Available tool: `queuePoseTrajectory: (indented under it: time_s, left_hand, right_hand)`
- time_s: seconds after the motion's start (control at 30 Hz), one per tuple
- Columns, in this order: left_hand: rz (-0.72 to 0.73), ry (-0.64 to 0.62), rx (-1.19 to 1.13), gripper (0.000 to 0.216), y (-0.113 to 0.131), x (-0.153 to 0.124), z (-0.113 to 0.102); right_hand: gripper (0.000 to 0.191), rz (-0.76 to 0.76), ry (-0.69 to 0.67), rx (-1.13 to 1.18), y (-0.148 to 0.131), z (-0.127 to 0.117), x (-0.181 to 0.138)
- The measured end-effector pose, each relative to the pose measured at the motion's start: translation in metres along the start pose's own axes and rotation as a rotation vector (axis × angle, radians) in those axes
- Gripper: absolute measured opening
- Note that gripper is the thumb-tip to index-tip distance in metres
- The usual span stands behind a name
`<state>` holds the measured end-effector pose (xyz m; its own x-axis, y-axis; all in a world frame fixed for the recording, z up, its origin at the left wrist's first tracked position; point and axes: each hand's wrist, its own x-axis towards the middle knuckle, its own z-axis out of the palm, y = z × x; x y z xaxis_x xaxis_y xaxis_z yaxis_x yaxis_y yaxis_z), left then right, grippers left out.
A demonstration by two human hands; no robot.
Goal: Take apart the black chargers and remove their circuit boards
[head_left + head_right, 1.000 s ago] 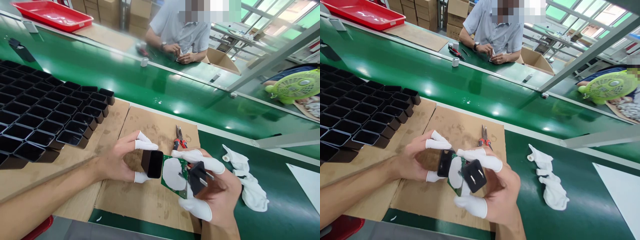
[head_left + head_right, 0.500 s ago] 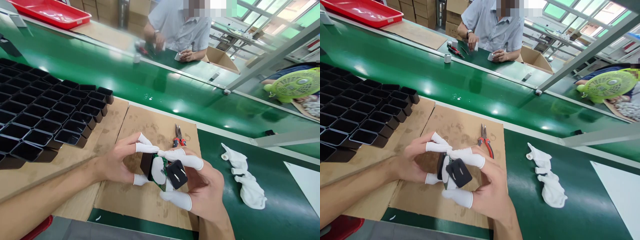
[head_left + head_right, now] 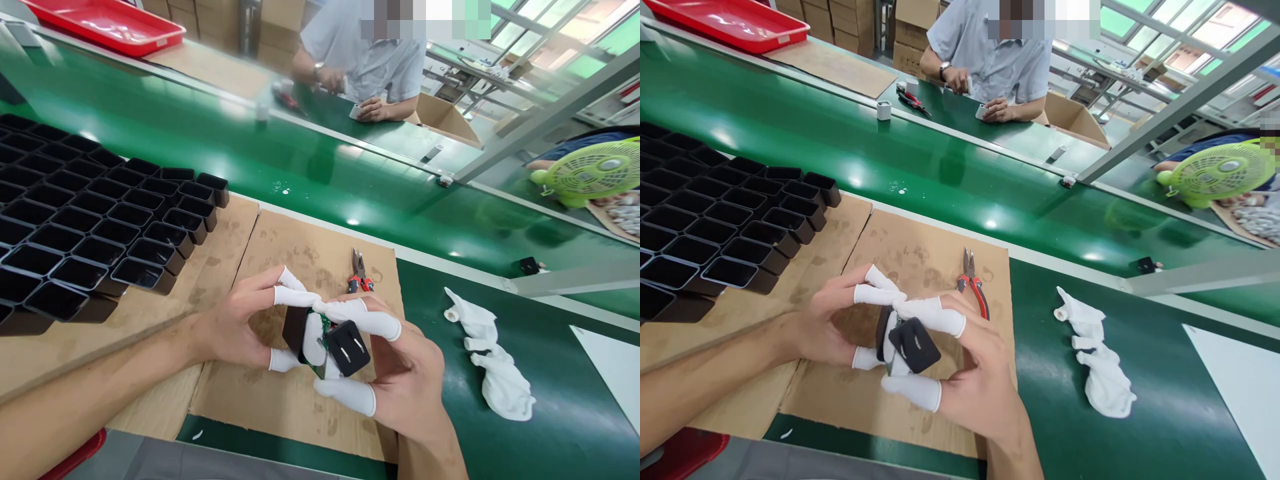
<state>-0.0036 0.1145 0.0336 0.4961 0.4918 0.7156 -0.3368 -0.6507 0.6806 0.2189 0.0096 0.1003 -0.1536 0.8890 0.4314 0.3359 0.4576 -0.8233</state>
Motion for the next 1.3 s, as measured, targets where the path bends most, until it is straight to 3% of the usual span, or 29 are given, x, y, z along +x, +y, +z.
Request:
queuePoseTrajectory:
  time_s: [0.63, 0.83, 1.07, 1.3]
  left_hand:
    - [-0.067, -0.019, -0.022, 0.067, 0.0, -0.002, 0.001]
    - [-0.008, 0.038, -0.023, 0.065, 0.003, 0.001, 0.004]
    - [0.001, 0.029, 0.001, 0.068, 0.002, 0.0, 0.006]
    - [0.041, 0.034, -0.006, 0.068, 0.001, 0.0, 0.006]
  right_hand:
    - [0.075, 0.075, -0.076, -0.125, 0.003, 0.009, 0.005]
    - [0.042, 0.116, 0.023, -0.012, 0.009, 0.013, 0.002]
    - [0.046, 0.075, 0.051, -0.036, 0.008, 0.013, 0.002]
    - [0.025, 0.089, 0.054, -0.054, 0.007, 0.009, 0.004]
